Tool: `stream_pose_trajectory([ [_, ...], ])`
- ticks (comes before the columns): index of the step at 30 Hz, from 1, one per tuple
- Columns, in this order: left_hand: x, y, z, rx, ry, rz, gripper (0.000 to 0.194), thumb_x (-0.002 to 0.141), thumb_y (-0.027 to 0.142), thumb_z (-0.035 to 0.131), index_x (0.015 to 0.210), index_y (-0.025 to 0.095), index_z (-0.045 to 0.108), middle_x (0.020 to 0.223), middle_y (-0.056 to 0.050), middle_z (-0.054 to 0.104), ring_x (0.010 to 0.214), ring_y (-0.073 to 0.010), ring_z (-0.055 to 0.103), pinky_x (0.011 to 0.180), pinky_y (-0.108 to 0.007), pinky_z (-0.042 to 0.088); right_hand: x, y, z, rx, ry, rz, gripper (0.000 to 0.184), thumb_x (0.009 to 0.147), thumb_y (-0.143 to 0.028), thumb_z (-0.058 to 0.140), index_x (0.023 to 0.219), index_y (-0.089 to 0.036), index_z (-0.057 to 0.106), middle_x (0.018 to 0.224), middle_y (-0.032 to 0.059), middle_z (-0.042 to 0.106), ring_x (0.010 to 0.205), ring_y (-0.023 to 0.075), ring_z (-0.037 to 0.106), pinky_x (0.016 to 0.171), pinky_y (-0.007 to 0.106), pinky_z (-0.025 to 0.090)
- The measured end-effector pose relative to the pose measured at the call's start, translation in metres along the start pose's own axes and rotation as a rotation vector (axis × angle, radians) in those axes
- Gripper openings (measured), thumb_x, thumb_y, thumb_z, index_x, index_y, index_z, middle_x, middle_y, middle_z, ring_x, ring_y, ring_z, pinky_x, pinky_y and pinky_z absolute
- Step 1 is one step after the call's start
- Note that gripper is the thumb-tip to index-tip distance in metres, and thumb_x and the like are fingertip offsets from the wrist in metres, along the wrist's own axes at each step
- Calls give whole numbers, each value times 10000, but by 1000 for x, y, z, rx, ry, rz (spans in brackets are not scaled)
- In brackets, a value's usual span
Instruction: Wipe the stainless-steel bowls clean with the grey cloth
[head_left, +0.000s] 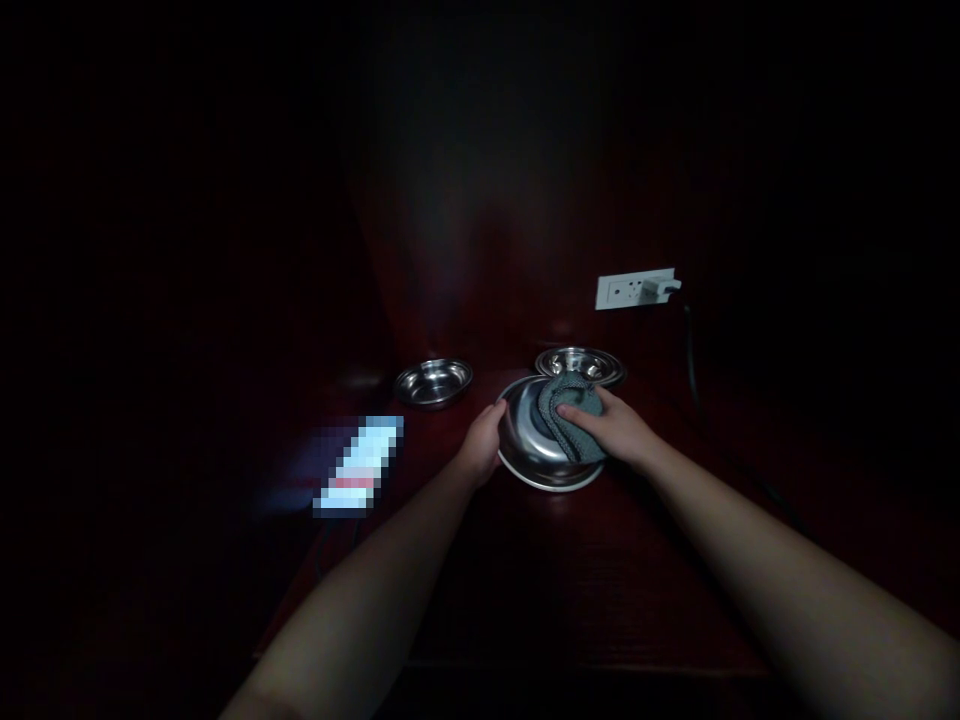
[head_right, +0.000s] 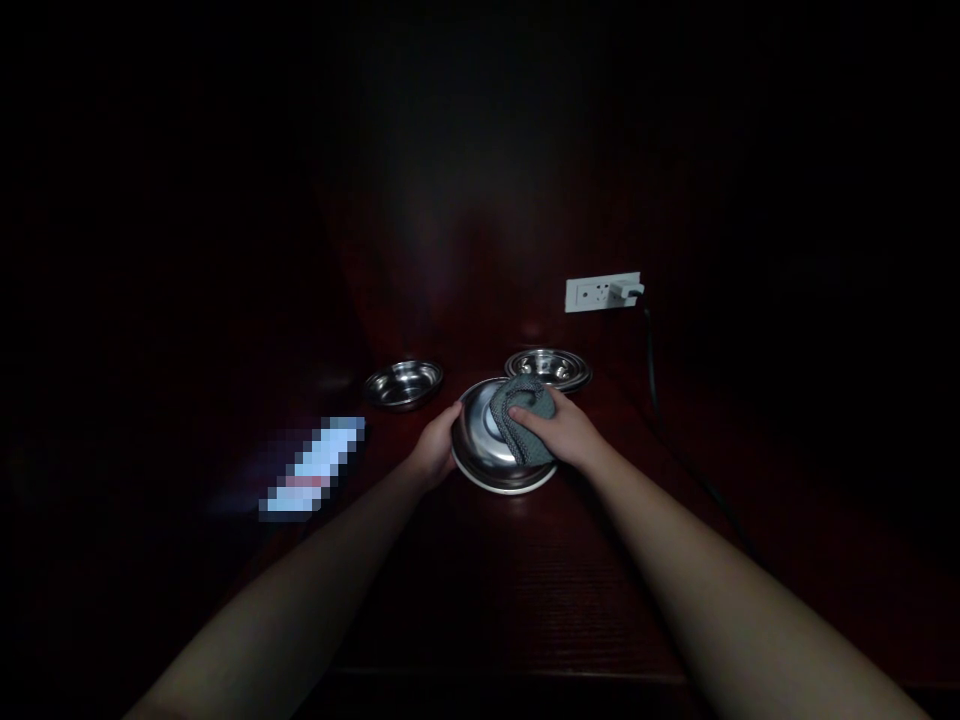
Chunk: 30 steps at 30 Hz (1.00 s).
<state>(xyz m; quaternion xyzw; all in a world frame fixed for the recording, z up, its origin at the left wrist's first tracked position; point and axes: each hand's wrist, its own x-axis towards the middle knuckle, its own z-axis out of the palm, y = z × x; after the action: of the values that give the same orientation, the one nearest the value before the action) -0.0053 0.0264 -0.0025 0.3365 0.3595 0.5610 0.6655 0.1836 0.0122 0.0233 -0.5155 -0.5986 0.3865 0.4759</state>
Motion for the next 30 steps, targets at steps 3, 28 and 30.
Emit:
stream_pose_trajectory([
  [3,3,-2,-3,3,-12,10,266,812,351,535,947,141,627,905,-97,691,910,-230,635,911,-402,434,-2,-3,0,-22,-7,-6,556,629,-494,713,1091,-214,582,1049,69,671,932,215,638,886,392,479],
  [28,10,-7,-10,41,-29,105,271,757,374,592,887,148,665,862,-78,696,871,-219,632,933,-400,406,-4,-4,0,-34,-39,-58,580,639,-474,715,1132,-206,569,1068,76,661,940,214,630,885,394,480],
  [30,10,-7,-10,49,-25,109,264,756,371,593,881,151,667,879,-80,697,897,-225,629,940,-400,402,-3,-4,0,-40,-42,-60,584,640,-475,714,1137,-207,567,1071,75,660,946,214,628,889,393,477],
])
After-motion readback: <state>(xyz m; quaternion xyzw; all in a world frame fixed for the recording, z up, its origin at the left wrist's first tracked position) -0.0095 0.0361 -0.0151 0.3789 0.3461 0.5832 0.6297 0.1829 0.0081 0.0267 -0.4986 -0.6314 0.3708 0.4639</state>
